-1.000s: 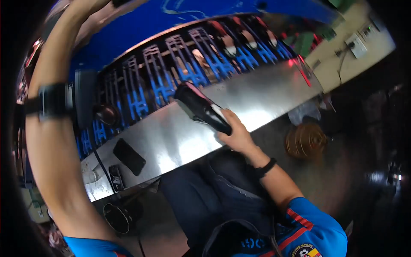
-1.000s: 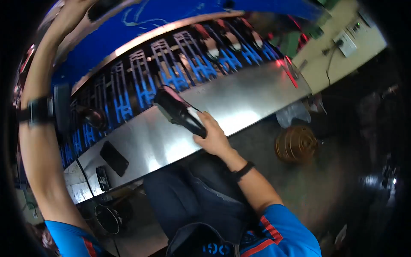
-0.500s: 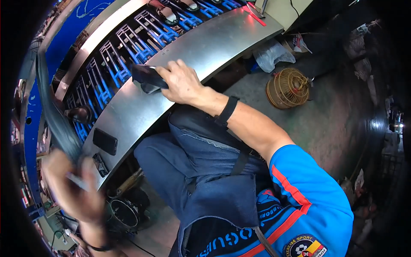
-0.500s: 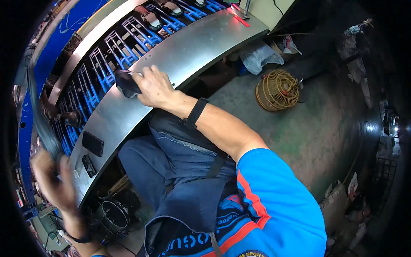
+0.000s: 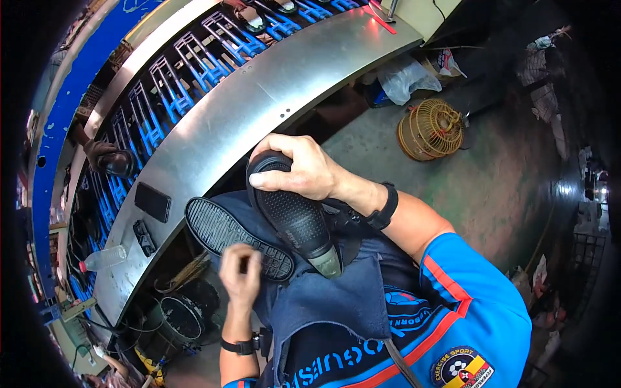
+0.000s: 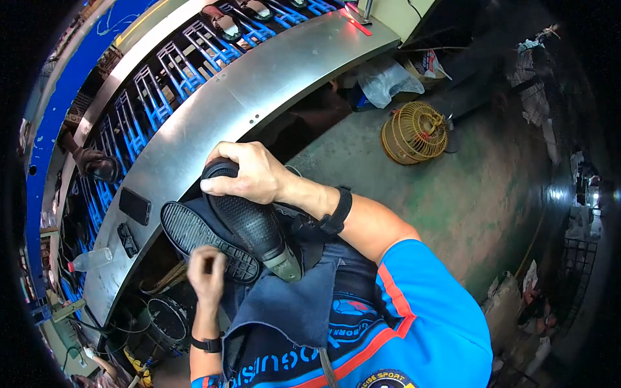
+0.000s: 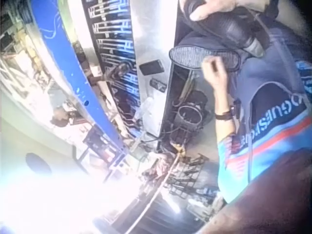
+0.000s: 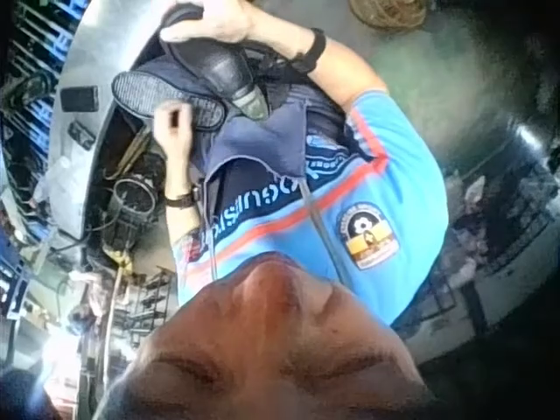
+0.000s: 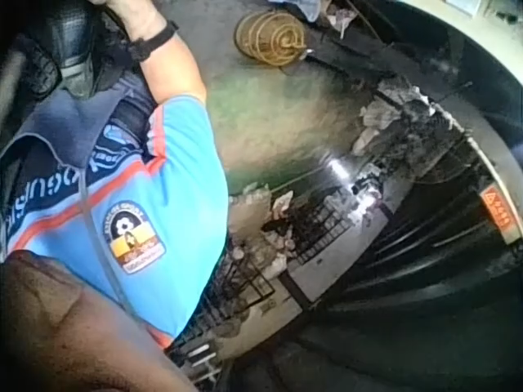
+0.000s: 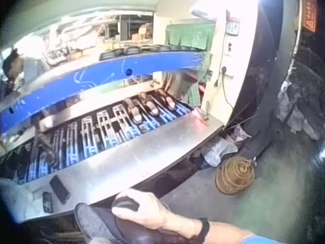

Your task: Inspecting shoes and using a heat gun to smooth out imperfections on the sole before placing them on the assembly line.

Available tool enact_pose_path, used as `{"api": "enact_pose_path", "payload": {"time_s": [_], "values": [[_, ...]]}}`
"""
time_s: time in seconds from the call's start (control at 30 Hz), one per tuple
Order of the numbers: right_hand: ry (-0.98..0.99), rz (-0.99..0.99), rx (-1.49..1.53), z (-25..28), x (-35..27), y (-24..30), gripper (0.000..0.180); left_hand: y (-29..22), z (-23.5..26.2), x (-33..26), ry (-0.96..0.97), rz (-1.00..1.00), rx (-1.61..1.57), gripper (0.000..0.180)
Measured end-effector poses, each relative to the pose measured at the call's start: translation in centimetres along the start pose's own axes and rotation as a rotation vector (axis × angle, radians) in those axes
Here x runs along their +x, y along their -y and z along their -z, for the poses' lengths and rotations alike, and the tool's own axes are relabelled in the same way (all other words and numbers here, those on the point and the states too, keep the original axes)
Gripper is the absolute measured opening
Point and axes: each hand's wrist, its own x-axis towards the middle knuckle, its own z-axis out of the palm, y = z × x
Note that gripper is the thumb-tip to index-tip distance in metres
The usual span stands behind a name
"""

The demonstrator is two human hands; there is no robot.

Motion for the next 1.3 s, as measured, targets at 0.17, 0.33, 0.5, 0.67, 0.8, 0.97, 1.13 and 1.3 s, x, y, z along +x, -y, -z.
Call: {"api": "enact_pose_path", "payload": {"time_s": [0.17, 0.33, 0.5, 0.67, 0.8, 0.97, 1.13, 1.3], "values": [[0.037, -0.04, 0.134, 0.9, -1.4, -0.1, 0.032, 7.0, 4.7, 8.2, -0.674, 0.002, 0.51, 0.057], [0.18, -0.037, 0.566, -0.2, -3.5, -3.4, 0.051, 10.5, 5.8, 11.8, -0.275, 0.286, -0.236, 0.04], [0.092, -0.696, 1.128, -1.5, -6.9, -8.7, 0.06, 4.6, 6.4, 9.6, 0.045, 0.159, -1.319, 0.04], [0.227, -0.448, 1.182, -1.3, -8.0, -10.4, 0.064, -1.3, 6.5, 8.3, 0.321, 0.088, -1.508, 0.073], [0.058, -0.611, 1.263, -1.7, -7.3, -10.5, 0.058, -3.9, 6.6, 7.8, 0.219, 0.138, -1.234, 0.069], [0.037, -0.512, 1.248, -1.2, -6.9, -10.4, 0.057, -6.2, 6.7, 6.6, 0.18, 0.138, -1.168, 0.064], [0.098, -0.42, 1.195, -0.2, -6.3, -8.7, 0.058, -8.5, 6.6, 5.6, 0.053, 0.127, -0.976, 0.068], [0.456, -0.412, 1.039, -0.5, -5.4, -4.6, 0.071, -10.6, 6.6, 7.0, 0.049, -0.018, -0.973, 0.078]]}}
